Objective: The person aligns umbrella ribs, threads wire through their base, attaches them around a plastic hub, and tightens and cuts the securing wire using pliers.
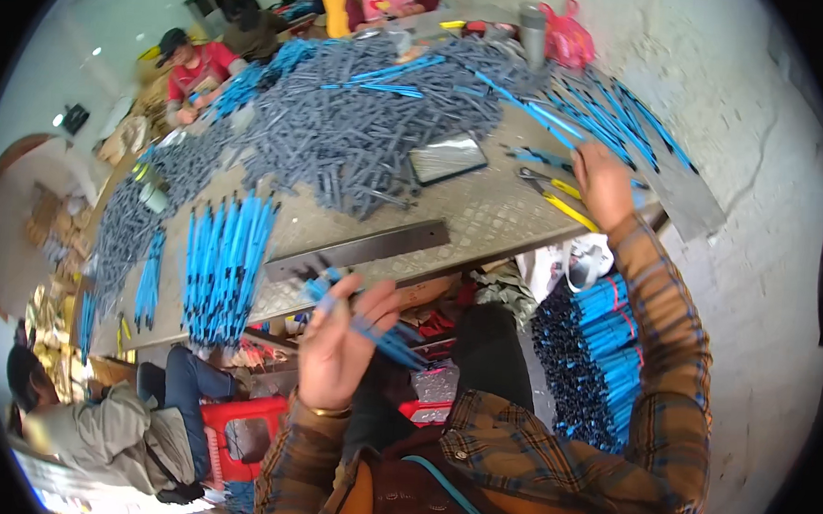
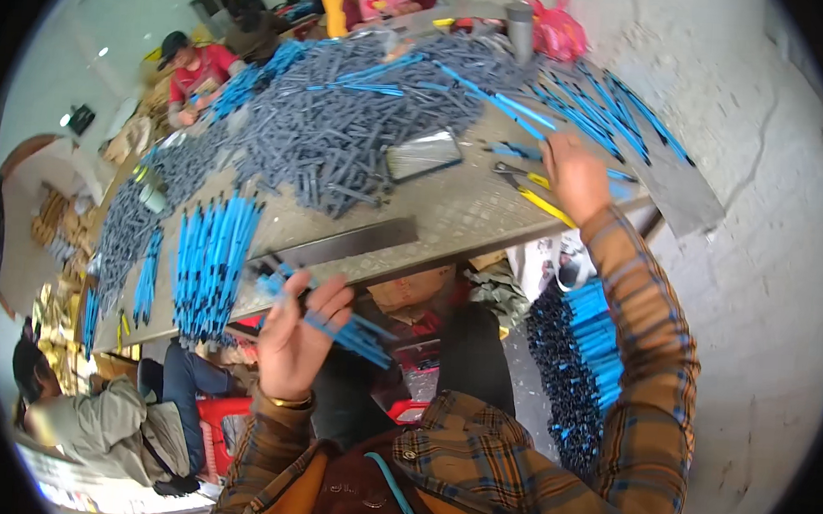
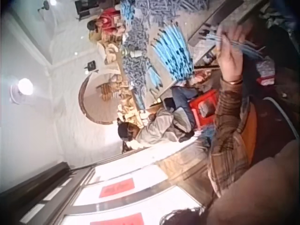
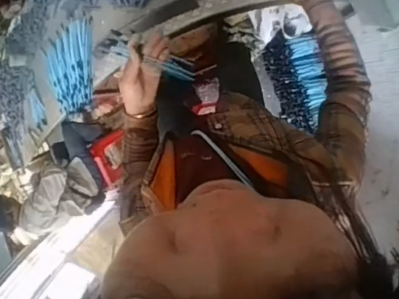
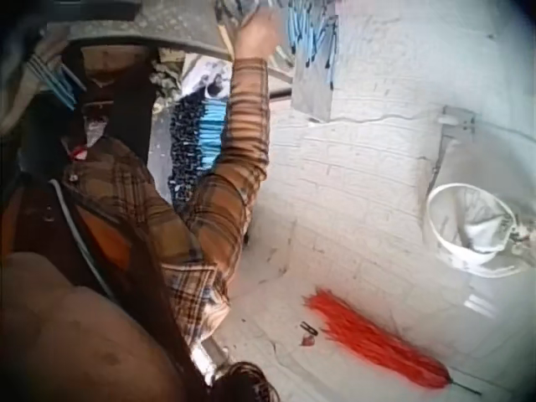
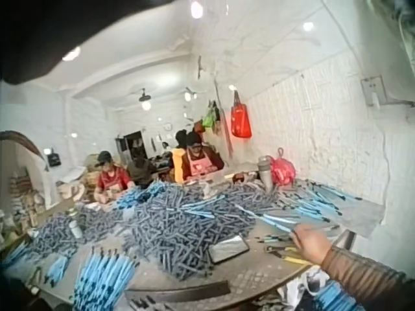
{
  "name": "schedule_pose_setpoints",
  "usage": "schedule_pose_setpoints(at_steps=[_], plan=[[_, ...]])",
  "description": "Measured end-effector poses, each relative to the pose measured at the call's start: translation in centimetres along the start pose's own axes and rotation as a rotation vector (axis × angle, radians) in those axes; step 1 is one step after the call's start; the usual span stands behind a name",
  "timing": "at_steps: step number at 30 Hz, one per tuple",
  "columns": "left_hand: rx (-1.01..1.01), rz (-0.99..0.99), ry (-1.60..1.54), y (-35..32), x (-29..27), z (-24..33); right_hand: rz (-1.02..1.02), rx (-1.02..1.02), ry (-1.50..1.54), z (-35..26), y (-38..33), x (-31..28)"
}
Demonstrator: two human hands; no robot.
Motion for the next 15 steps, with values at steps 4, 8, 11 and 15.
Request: schedule_pose_setpoints(at_steps=[4, 8, 11, 15], plan=[[0.22, -0.035, -0.024, 1.6, 1.2, -1.2, -0.016, -0.246, 0.117, -7.5, -2.7, -5.7], [0.42, -0.031, 0.042, 2.3, 0.7, -1.0, -0.163, -0.347, 0.398, -12.4, -6.2, -8.7], [0.405, -0.055, 0.076, 2.3, 0.1, -0.8, -0.162, -0.308, 0.463, -12.8, -6.9, -9.1], [0.285, 0.125, -0.007, 2.0, 0.8, -0.9, -0.329, -0.339, 0.593, -12.1, -7.7, -7.6]])
Point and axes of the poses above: each hand's wrist, its own y-axis towards the middle knuckle, its own x-axis out of the palm, z = x × y, the point moved 1 cm from there along y, towards the middle knuckle, and after that the axes turned 15 degrees about -y, right-handed, at the moved point
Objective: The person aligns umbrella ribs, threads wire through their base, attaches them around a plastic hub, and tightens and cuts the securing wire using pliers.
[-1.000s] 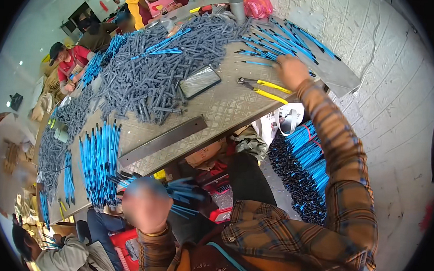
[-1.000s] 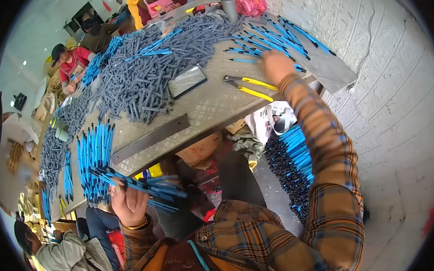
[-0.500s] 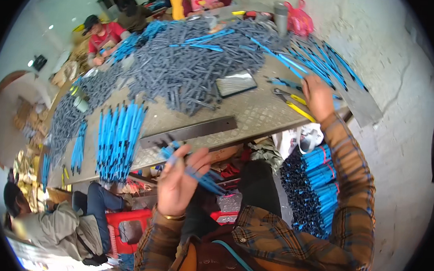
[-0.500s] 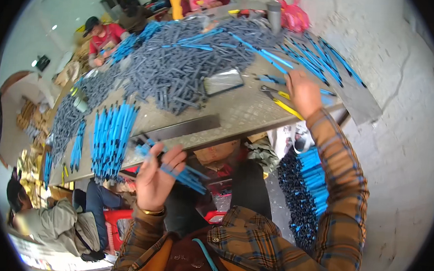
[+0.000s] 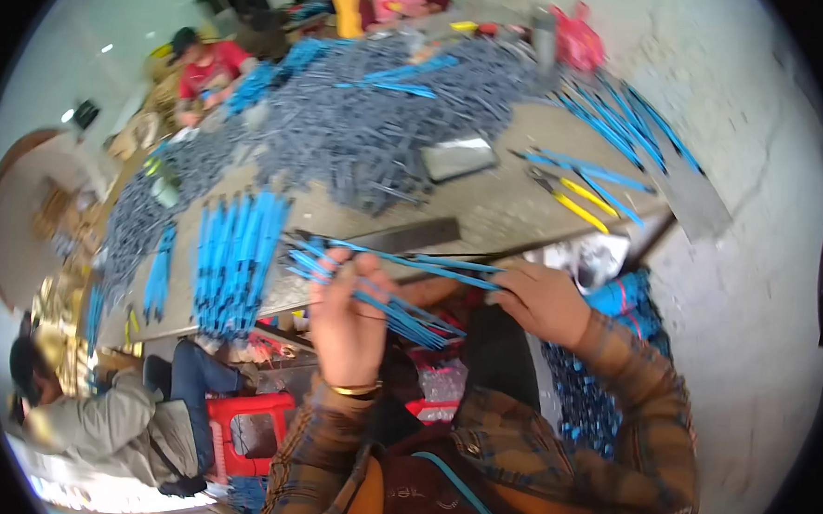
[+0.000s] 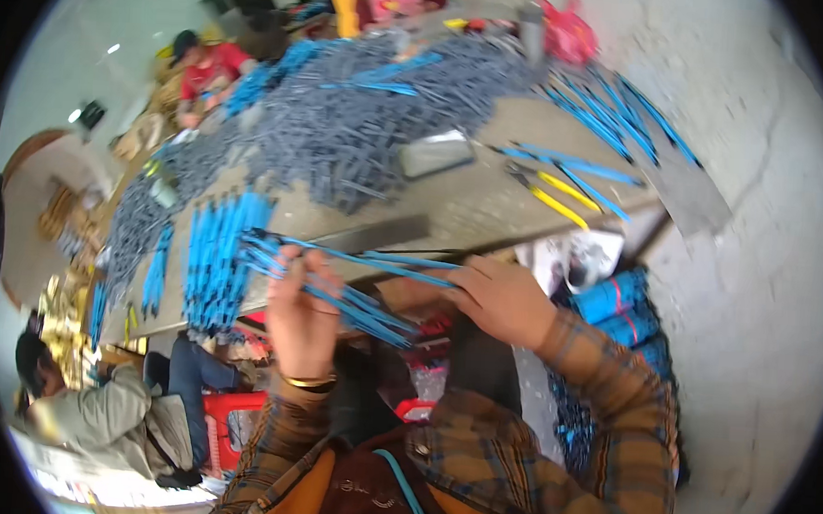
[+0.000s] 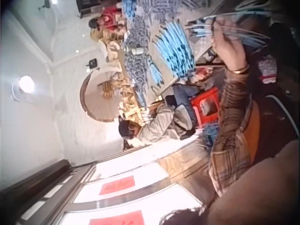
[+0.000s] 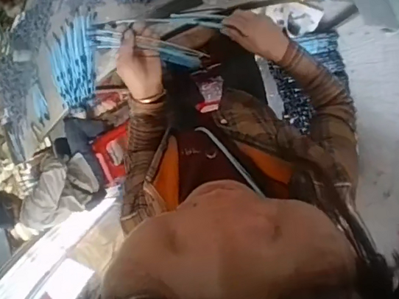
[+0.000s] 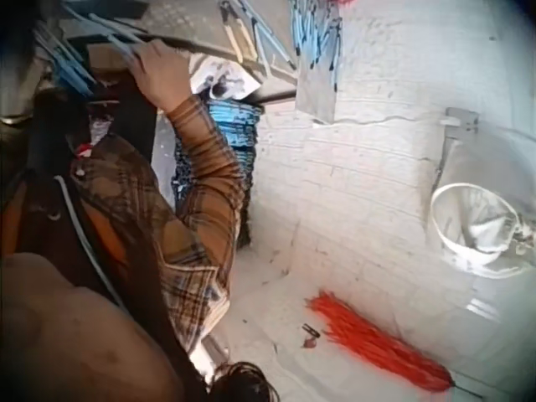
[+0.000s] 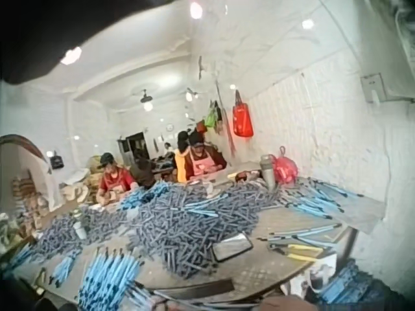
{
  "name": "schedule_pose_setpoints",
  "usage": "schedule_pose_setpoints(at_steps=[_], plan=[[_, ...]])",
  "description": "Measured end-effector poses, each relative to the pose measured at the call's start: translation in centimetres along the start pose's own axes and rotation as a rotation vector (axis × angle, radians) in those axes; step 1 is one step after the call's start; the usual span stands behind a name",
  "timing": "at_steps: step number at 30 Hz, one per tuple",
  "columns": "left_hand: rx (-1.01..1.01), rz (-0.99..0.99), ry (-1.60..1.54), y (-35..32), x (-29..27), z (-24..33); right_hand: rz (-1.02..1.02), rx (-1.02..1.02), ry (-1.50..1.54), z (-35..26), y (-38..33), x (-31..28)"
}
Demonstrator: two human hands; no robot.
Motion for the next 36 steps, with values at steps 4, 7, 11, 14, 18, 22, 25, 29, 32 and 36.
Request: schedule_pose_setpoints(at_steps=[4, 7, 11, 14, 18, 22, 25, 29, 32, 36], plan=[[-0.192, -0.237, -0.262, -0.8, 0.0, 1.8, 0.076, -0.067, -0.264, 11.7, -0.5, 0.1], [-0.334, -0.378, -0.257, -1.6, -1.4, 2.9, -0.043, 0.408, -0.706, 19.8, -0.3, -4.4], [-0.466, -0.385, -0.19, -2.4, -2.8, 2.4, -0.262, 0.497, -0.97, 25.1, -2.3, -5.0], [-0.467, -0.288, -0.151, -3.0, -3.0, 2.1, -0.221, 0.482, -0.909, 26.1, -3.5, -4.4], [-0.424, -0.334, 0.047, -2.5, -1.3, 1.6, 0.076, 0.456, -0.549, 24.6, -4.0, -4.4], [-0.388, -0.299, 0.02, -1.5, -1.7, 1.4, 0.039, 0.812, 0.435, 16.8, -3.1, -5.8], [-0.295, -0.231, 0.03, -0.4, -1.9, 1.3, 0.005, 0.811, 0.813, 9.5, -2.2, -5.9], [-0.187, -0.204, -0.015, 2.0, -1.4, 0.5, -0.228, 0.682, 1.148, 5.0, -2.9, -4.0], [-0.222, -0.231, -0.112, 1.8, -1.4, 0.5, -0.435, 0.616, 0.991, 1.6, -2.3, -2.1], [-0.188, -0.2, 0.022, 1.0, -0.6, 0.1, -0.401, 0.58, 1.071, -0.7, -2.7, 0.5]])
Point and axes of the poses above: each hand's wrist, its own y-axis towards the middle knuckle, its own x-axis out of the palm, z = x × y, the point moved 1 cm from there along y, towards the middle knuckle, and after that the axes turned 15 degrees about -y, right-handed, at the moved point
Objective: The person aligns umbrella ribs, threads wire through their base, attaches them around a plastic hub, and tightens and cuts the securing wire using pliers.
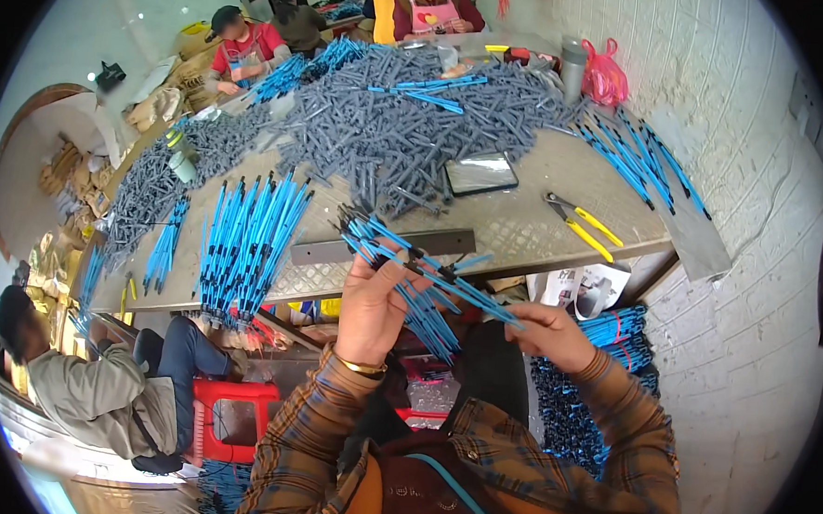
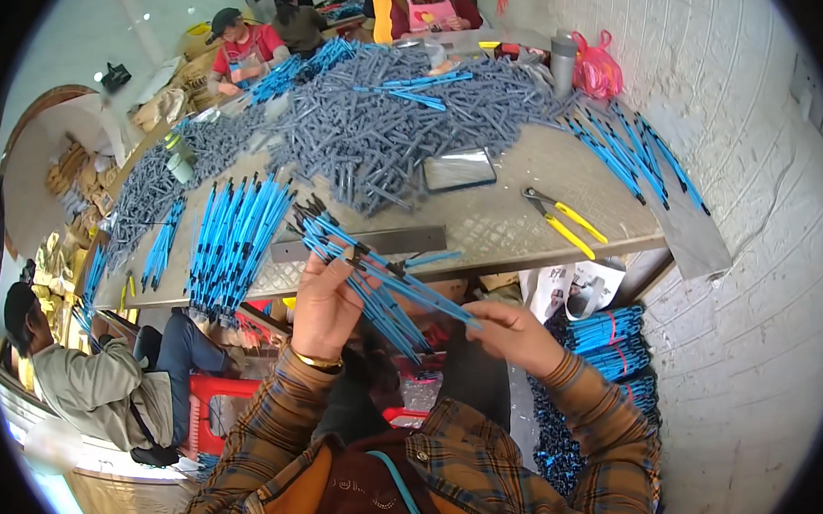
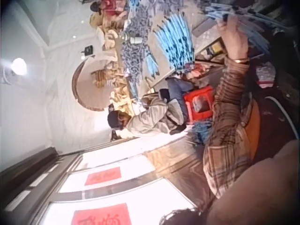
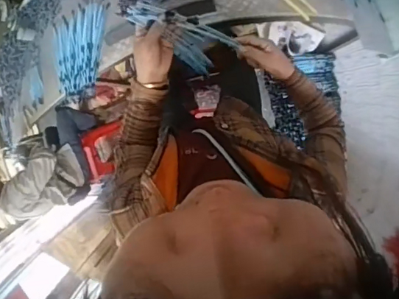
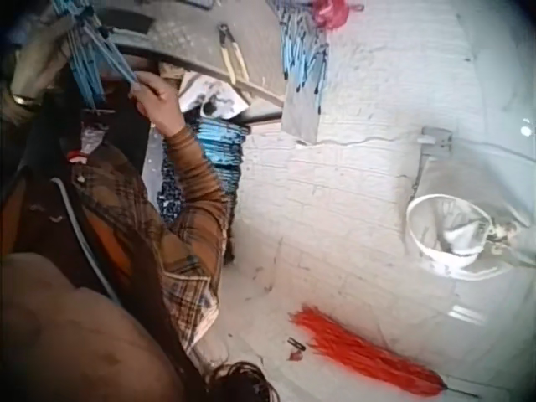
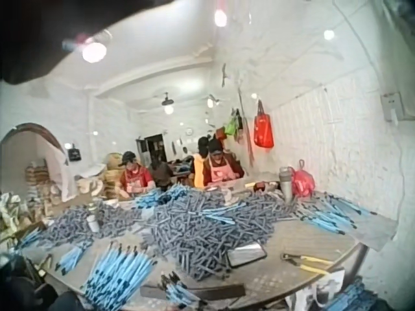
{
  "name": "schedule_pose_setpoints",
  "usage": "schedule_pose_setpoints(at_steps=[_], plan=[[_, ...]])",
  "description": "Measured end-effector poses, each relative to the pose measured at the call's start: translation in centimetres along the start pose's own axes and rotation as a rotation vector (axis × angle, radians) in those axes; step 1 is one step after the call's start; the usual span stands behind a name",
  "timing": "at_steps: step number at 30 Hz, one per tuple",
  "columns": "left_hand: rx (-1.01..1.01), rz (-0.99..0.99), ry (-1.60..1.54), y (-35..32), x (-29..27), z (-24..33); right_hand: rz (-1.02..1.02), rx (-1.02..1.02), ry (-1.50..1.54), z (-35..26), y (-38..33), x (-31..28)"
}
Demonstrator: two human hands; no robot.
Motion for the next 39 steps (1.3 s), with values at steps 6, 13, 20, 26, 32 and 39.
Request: schedule_pose_setpoints(at_steps=[6, 13, 20, 26, 32, 39], plan=[[0.123, 0.084, 0.268, -0.9, -0.4, 0.1, -0.114, 0.105, 0.338, -0.2, 0.1, 0.9], [0.047, 0.136, -0.376, -0.9, 3.3, 1.1, -0.162, 0.179, 0.41, -0.9, 0.7, 1.1], [0.069, 0.07, -0.165, -0.9, 0.7, -0.1, -0.273, 0.184, 0.179, -0.8, 0.4, 3.3], [0.345, 0.124, 0.212, -0.6, 1.4, -1.4, -0.165, -0.028, -0.001, 0.7, 0.9, 4.9], [0.42, 0.156, 0.085, 0.4, 0.7, -1.8, 0.149, -0.363, -0.283, 0.5, 0.6, 2.8], [0.186, 0.009, 0.04, -0.8, 0.9, -0.8, 0.704, -0.418, -0.979, 2.9, 6.3, -14.3]])
Point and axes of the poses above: each hand's wrist, its own y-axis towards the middle knuckle, its own x-axis out of the palm, z = x × y, the point moved 1 cm from there along y, towards the middle knuckle, and after that the axes turned 15 degrees about -y, right-handed, at the moved point
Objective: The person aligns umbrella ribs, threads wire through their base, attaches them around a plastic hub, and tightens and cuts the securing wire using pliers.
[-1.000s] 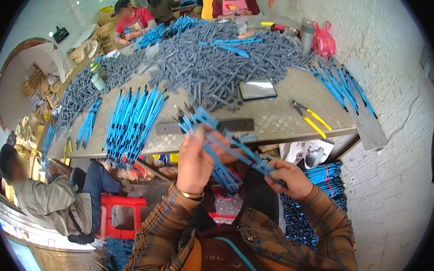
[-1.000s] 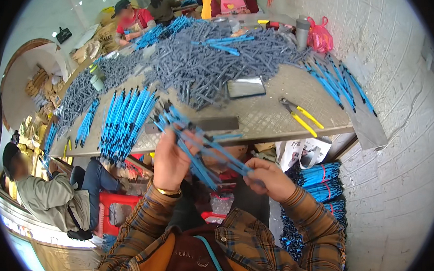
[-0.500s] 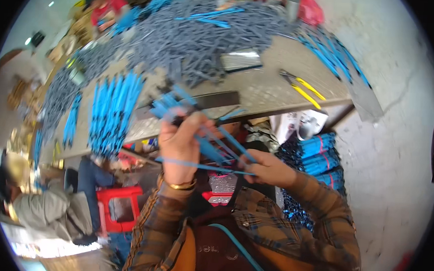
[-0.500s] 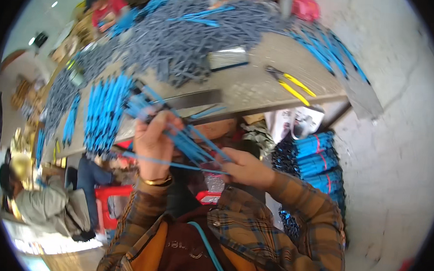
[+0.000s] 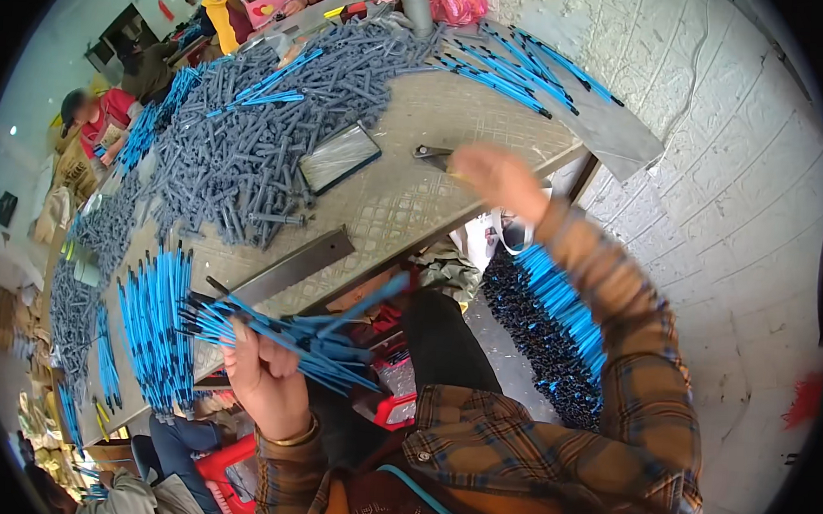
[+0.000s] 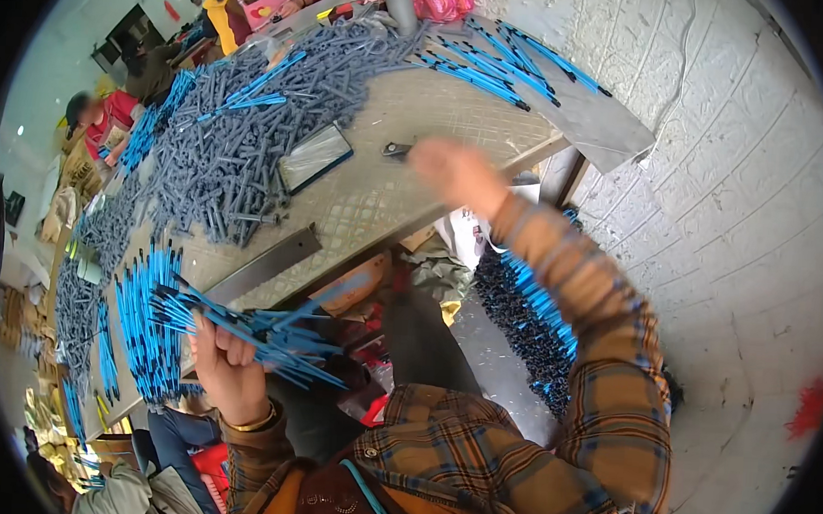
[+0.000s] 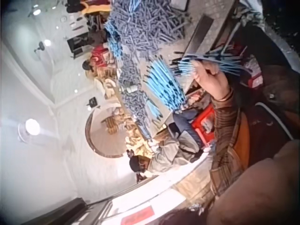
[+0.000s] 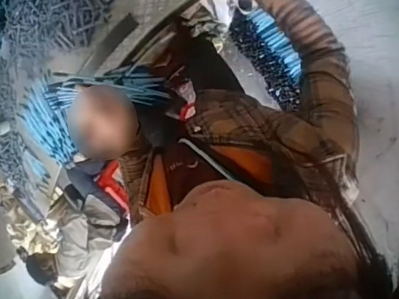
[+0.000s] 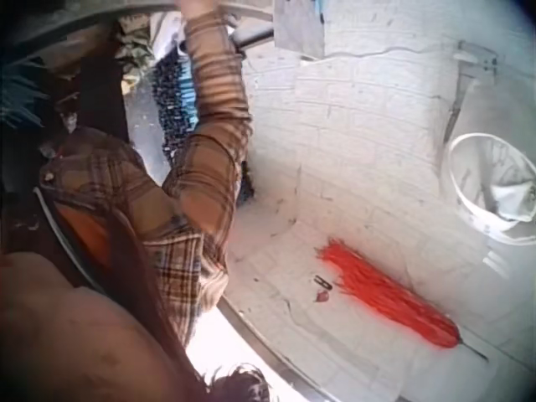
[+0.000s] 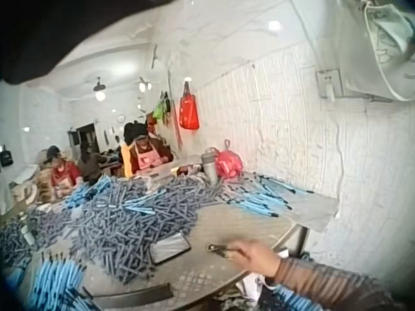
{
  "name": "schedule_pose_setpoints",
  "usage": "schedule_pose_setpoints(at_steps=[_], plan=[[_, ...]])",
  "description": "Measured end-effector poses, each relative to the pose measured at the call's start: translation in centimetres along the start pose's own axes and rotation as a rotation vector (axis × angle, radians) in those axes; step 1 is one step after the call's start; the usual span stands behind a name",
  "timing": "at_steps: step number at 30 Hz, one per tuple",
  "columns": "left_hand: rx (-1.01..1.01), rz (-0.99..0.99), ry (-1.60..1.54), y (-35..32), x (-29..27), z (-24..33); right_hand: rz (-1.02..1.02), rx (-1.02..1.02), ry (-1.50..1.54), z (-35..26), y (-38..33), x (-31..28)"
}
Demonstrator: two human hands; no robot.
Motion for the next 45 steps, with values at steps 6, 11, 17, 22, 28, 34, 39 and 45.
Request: schedule_pose_setpoints(at_steps=[6, 11, 17, 22, 28, 34, 39, 45], plan=[[-0.299, -0.094, 0.021, -0.6, -0.1, 0.1, -0.048, 0.356, -0.889, 14.7, 4.6, -1.9], [-0.388, -0.196, 0.008, -1.3, -2.5, 1.8, 0.046, 0.365, -0.888, 15.5, 5.0, -1.2], [-0.335, -0.097, 0.017, -0.8, 0.0, 0.7, 0.314, 0.322, -0.42, 7.1, 4.1, -3.0], [-0.248, -0.062, -0.026, 1.3, 1.2, -0.6, 0.316, 0.102, -0.082, -2.1, 0.4, -3.3], [-0.102, -0.022, -0.182, 3.4, 0.6, -1.3, -0.102, -0.034, 0.177, -12.7, -4.3, -2.9], [-0.08, 0.079, -0.16, 2.3, 1.1, -0.6, -0.111, -0.049, 0.074, -13.3, -5.0, -1.4], [-0.044, 0.139, -0.133, 2.1, 0.7, -0.1, -0.037, -0.007, 0.124, -14.2, -4.7, -1.2], [-0.025, 0.154, -0.147, 2.3, -0.5, 0.4, -0.206, 0.012, 0.24, -14.5, -5.0, -0.4]])
Point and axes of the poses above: each hand's wrist, its own y-axis towards the middle knuckle, its own x-axis out of the palm, z = x × y, the point moved 1 cm from there along y, towards the middle knuckle, and after that the axes turned 15 degrees about -y, right-handed, at the moved point
